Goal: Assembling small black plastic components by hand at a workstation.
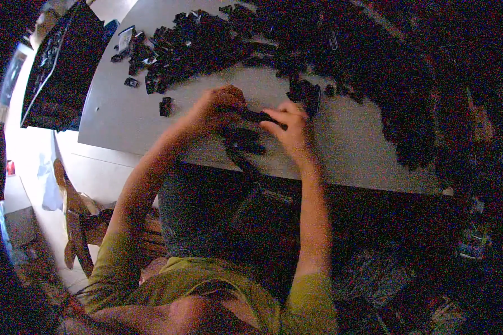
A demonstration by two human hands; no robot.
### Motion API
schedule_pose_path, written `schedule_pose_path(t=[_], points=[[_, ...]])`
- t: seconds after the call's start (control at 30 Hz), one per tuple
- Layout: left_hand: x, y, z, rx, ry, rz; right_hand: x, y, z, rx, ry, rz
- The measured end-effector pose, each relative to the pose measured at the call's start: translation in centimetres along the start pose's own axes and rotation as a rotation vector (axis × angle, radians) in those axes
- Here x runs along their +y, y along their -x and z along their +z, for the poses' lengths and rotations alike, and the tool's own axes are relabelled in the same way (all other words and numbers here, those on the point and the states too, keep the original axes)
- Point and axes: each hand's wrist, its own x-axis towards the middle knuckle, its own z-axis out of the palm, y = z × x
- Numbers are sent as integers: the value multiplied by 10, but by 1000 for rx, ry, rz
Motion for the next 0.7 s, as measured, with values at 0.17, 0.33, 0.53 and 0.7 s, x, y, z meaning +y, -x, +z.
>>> schedule_pose_path(t=[0.17, 0.33, 0.53, 0.7], points=[[5, -8, 2, -25, 17, 7, 1, -2, 8, 59, 124, -106], [20, 18, -1, -61, 45, -89, -17, 10, 21, 17, 176, -192], [33, 17, -4, -285, 34, 54, -8, 24, 0, 387, 127, 181], [3, -46, 10, 249, -629, 86, 14, 25, 12, 353, 273, 133]])
